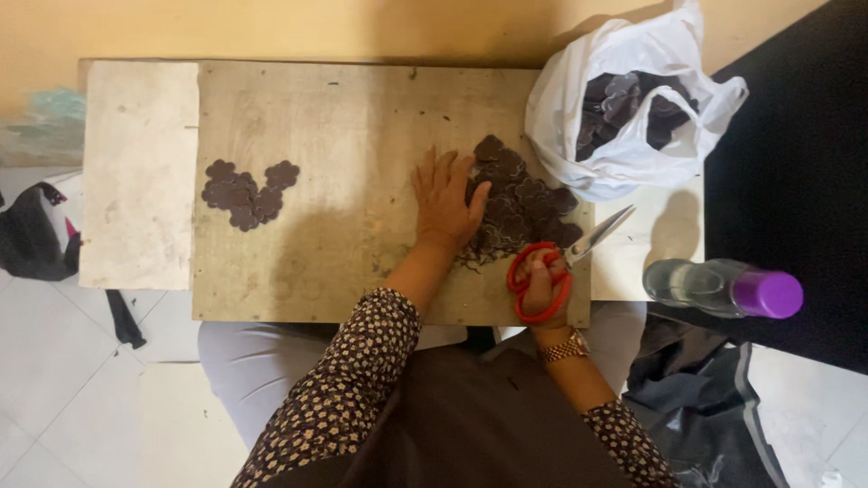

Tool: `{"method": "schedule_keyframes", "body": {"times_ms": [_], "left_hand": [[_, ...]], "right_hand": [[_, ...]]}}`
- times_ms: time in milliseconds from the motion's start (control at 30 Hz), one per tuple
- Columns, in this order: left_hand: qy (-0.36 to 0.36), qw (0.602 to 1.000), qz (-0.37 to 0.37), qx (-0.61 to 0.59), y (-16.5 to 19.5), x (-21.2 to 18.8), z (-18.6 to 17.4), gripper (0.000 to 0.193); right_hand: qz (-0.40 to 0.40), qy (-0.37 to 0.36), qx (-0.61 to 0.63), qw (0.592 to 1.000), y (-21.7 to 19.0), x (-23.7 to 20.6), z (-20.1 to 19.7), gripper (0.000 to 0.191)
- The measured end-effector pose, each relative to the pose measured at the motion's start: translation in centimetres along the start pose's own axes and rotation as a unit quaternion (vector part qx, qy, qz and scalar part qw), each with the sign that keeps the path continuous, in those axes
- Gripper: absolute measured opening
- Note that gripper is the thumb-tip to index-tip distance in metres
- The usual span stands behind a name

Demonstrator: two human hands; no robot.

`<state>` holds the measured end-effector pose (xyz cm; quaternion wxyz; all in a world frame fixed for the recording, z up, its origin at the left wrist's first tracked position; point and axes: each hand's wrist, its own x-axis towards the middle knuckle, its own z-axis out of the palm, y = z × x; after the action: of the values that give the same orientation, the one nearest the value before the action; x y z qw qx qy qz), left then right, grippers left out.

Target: The person uses red-handled scissors to cut dark brown material into flower-like shapes on a wooden board. They pick up each piece, trim the edges, and place the finished shapes into a white plastic bag.

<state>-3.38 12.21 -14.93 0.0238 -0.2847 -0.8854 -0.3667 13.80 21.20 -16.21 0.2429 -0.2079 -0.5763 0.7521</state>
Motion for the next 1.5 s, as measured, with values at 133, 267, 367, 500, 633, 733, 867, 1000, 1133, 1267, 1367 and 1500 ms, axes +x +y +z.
{"method": "schedule_keyframes", "body": {"times_ms": [133, 267, 367, 500, 633, 733, 867, 1000, 1133, 1267, 1367, 1500], "left_hand": [[0.033, 0.997, 0.065, 0.004, 0.5, 0.8, -0.1, 0.043], [0.055, 0.996, 0.064, 0.02, 0.5, 0.9, 0.2, 0.043], [0.086, 0.992, 0.092, 0.015, 0.0, 0.4, 0.4, 0.036], [0.133, 0.987, 0.093, -0.012, -0.2, 0.2, 0.0, 0.021], [0.13, 0.983, 0.04, -0.125, -0.1, -1.0, -1.0, 0.014], [0.082, 0.96, -0.051, -0.263, 0.4, -1.5, -1.9, 0.016], [-0.012, 0.872, -0.18, -0.456, 0.9, -1.1, -4.7, 0.022], [-0.029, 0.851, -0.156, -0.5, 1.3, -1.5, -9.7, 0.026], [-0.012, 0.834, -0.113, -0.54, 2.3, -2.7, -14.1, 0.033], [0.021, 0.835, -0.096, -0.542, 3.9, -3.4, -16.9, 0.035], [0.036, 0.814, -0.095, -0.572, 5.2, -3.8, -18.2, 0.035], [0.084, 0.874, -0.025, -0.478, 6.6, -4.4, -19.6, 0.029]], "right_hand": [[0.007, -0.013, 0.067, 0.998, 0.3, -0.2, 0.1, 0.007], [-0.01, 0.0, -0.011, 1.0, 0.5, -0.4, -0.1, 0.007], [-0.013, 0.006, -0.051, 0.999, 0.5, -0.6, -0.1, 0.007], [0.003, 0.01, -0.012, 1.0, 0.3, -0.2, 0.3, 0.007], [-0.031, -0.005, -0.044, 0.999, 0.0, 0.0, 0.3, 0.01], [-0.032, -0.011, -0.028, 0.999, 0.2, 0.1, 0.1, 0.012], [-0.042, -0.005, -0.046, 0.998, 0.4, 0.4, -0.3, 0.017], [-0.017, 0.004, -0.039, 0.999, 0.2, 1.1, 0.6, 0.019], [-0.014, -0.08, 0.01, 0.997, -3.1, 1.6, 3.1, 0.022], [0.039, -0.143, 0.068, 0.987, -8.4, 3.4, 6.4, 0.015], [0.036, -0.224, 0.112, 0.967, -11.9, 4.5, 8.2, 0.013], [-0.045, -0.237, -0.003, 0.971, -14.1, 4.5, 9.2, 0.028]]}}
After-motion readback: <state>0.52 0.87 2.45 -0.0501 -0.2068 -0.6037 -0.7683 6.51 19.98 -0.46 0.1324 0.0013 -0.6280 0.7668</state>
